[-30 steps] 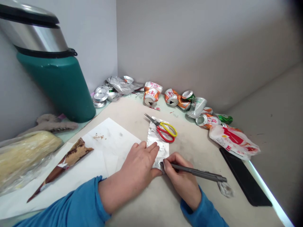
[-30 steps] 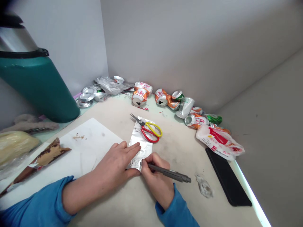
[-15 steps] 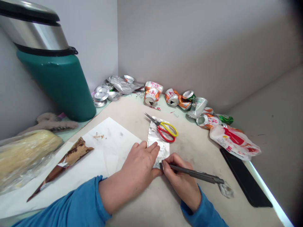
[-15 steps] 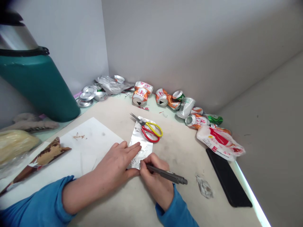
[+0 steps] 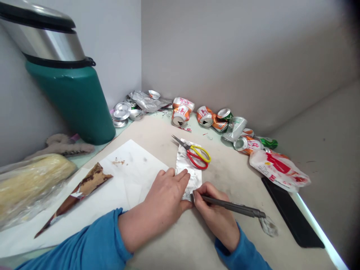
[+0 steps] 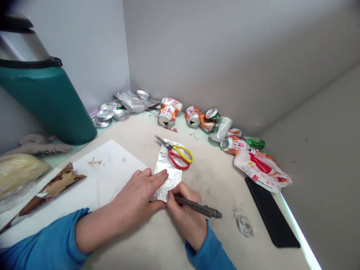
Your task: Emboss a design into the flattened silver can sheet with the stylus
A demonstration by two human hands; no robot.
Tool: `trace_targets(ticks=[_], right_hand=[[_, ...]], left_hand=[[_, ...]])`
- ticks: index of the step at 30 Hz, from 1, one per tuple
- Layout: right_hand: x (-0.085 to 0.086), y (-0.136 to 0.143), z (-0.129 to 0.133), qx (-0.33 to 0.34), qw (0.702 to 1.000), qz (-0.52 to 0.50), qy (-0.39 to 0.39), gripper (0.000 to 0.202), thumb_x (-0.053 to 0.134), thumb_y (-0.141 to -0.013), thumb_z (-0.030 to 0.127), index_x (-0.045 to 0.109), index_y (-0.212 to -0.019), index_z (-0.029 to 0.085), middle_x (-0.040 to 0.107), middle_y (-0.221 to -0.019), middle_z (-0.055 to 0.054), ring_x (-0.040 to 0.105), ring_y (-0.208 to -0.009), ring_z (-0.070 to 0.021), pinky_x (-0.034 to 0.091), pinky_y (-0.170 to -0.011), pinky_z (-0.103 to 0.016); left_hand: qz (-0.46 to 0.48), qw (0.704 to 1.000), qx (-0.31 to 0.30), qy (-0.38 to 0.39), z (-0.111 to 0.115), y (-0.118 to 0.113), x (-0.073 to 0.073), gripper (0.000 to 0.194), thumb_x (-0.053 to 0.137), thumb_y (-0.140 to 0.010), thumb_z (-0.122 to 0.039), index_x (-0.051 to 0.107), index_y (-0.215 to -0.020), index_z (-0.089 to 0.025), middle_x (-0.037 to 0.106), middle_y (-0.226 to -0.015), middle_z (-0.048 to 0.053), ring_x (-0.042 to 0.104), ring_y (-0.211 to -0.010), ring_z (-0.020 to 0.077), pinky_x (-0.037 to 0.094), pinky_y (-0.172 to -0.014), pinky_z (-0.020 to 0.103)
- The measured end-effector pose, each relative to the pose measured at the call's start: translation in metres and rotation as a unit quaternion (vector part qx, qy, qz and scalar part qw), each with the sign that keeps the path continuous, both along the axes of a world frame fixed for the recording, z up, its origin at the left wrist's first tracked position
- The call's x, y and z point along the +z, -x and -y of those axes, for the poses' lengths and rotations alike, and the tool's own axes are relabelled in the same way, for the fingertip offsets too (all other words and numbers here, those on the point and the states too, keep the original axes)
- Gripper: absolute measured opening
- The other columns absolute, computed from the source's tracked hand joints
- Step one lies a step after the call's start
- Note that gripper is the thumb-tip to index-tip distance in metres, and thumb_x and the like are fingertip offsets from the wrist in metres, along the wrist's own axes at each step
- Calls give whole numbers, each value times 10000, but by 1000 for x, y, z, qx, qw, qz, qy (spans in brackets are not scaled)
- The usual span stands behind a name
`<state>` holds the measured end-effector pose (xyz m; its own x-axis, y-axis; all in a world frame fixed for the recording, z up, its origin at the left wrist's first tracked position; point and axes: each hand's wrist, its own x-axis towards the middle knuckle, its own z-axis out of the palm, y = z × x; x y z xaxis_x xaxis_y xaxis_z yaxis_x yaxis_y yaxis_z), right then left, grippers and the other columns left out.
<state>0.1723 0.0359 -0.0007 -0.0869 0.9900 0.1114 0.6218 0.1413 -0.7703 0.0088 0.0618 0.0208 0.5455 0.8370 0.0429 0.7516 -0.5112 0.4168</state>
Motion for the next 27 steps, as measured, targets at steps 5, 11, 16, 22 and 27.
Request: trace_targets(ticks=[5,11,16,22,27], right_hand=[[-1,-2,0,4,1000,8,-6,198,531,-810,252,473,-629,196,483,-520,55,445,-488,-98,345,-473,-211],[0,-2,0,6,1000,7,-14,199,530,-804,241,465,-621,199,481,-520,55,434,-483,-96,340,-469,-212],[0,-2,0,14,1000,7,-12,195,526,-799,229,458,-618,202,471,-519,60,424,-481,-93,326,-463,-209],[-1,-4,1,26,1000,-2,-1,193,534,-801,229,461,-625,197,474,-530,56,432,-493,-94,336,-476,-210],[0,-6,0,-9,1000,-26,0,196,523,-812,251,476,-630,198,497,-535,48,449,-506,-104,359,-483,-212]], left_hand=[[3,1000,-1,-2,0,0,0,472,658,-774,-352,512,-1190,-182,589,-1250,45,506,-931,268,388,-765,397],[5,1000,-1,-6,1,0,-1,469,665,-769,-357,513,-1181,-190,593,-1239,44,507,-920,266,388,-756,396],[4,1000,0,-9,1,1,-2,477,667,-770,-370,509,-1184,-193,597,-1228,47,511,-926,266,389,-765,396],[0,1000,1,-8,0,0,-2,460,646,-787,-369,512,-1189,-189,588,-1246,53,504,-939,267,388,-770,397],[-2,1000,0,-6,-1,-1,0,526,673,-760,-362,497,-1220,-178,600,-1230,54,506,-916,266,389,-755,390]])
